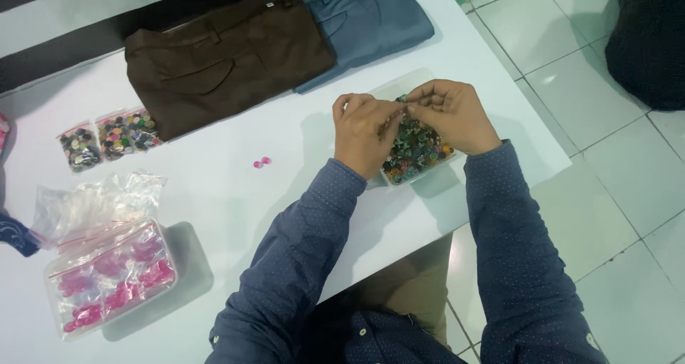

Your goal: Sorting small decorative buttons from a container into plastic bags

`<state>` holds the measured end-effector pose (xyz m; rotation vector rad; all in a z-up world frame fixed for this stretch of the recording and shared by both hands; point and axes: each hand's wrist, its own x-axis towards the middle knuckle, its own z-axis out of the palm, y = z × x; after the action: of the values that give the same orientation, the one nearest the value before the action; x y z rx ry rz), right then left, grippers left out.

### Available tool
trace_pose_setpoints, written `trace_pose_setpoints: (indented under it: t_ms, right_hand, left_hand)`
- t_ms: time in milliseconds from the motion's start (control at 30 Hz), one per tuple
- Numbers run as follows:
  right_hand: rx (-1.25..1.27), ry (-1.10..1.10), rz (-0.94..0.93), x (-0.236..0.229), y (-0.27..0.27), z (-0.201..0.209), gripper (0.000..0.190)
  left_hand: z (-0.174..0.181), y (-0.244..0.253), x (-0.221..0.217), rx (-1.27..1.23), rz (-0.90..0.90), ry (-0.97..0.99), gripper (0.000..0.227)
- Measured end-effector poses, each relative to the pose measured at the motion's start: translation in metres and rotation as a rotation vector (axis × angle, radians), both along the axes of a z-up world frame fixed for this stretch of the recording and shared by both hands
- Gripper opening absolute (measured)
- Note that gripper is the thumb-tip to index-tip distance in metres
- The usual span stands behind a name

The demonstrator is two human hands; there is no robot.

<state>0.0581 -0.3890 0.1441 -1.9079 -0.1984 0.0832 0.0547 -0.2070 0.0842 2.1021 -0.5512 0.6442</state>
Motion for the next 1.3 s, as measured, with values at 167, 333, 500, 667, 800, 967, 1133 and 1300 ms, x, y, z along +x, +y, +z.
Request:
trace_pose_setpoints:
  t_ms: [167,333,500,667,800,967,1133,1300]
  right_hand:
    - [-0.613,-0.104,-0.075,0.011,0.000,-0.015,0.017]
    - [-1.072,-0.150,0.002,0.032,0.020,-0.034,0.018]
    - [-1.164,-0.160,0.060,0.033,0.015,-0.052,0.016]
    - [-0.850,-0.144,0.063,0.010,0.023,-0.010,0.019]
    - [-0.502,-0.144,0.027,-0.012,0.027,0.004,0.023]
    - [-0.359,-0.237,-0.006,-0.023,0.040,0.001,0.021]
    - [-0.308,-0.413,0.042,-0.034,0.067,0.002,0.014]
    - [-0.445,-0.600,0.104,-0.058,0.112,-0.014,0.015]
  left_hand:
    - [-0.007,0.007,0.000,0.069,0.063,0.000,0.011]
    - [-0.013,0.008,0.000,0.076,0.094,0.038,0.010]
    - [-0.015,0.009,0.002,0.064,0.088,0.078,0.012]
    - [-0.013,0.009,0.002,0.029,0.073,0.069,0.013]
    - [-0.002,0.012,-0.005,-0.024,0.044,-0.040,0.013]
    - [-0.006,0.021,-0.009,-0.023,0.065,-0.171,0.013]
    - [-0.013,0.049,-0.025,-0.073,0.135,-0.276,0.018]
    - [-0.032,0.101,-0.053,-0.049,0.272,-0.293,0.019]
